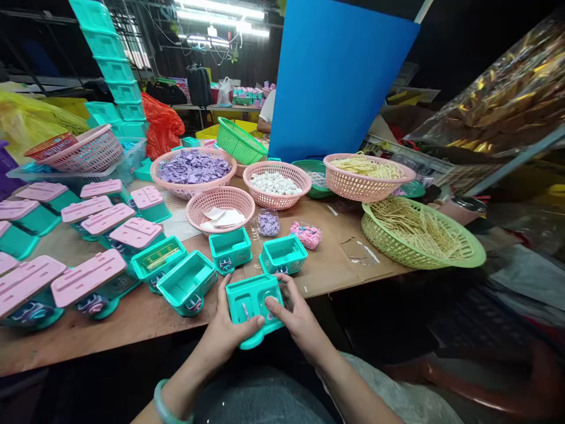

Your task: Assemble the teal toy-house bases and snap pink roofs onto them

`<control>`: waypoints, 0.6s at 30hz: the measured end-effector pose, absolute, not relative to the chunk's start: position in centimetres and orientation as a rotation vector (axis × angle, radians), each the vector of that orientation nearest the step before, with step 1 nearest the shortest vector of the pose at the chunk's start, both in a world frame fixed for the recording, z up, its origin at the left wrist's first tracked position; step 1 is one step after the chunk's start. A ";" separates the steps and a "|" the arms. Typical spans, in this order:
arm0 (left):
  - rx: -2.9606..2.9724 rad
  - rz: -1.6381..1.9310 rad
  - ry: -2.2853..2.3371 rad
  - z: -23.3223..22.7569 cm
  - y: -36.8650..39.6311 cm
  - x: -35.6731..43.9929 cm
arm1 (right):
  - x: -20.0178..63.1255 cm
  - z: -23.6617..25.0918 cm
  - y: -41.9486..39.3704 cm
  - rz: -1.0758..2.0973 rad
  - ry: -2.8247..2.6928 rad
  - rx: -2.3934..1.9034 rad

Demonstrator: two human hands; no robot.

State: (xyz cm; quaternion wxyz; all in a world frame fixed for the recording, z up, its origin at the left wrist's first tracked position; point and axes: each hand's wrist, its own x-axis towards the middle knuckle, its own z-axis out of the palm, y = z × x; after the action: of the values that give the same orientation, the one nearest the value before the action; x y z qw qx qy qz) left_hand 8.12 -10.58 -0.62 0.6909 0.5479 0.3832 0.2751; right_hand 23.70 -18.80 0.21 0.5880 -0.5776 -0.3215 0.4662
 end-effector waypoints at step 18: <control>1.498 0.651 0.932 -0.4 -7.7 7.7 | 24.1 -1.8 -16.7 1.173 -0.781 -1.243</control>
State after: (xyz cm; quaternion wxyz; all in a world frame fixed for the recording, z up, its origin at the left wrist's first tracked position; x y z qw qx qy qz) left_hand 7.71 -7.66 -0.37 0.5895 0.6434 0.4004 0.2796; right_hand 24.06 -16.67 -1.76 0.5901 -0.5338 -0.3357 0.5041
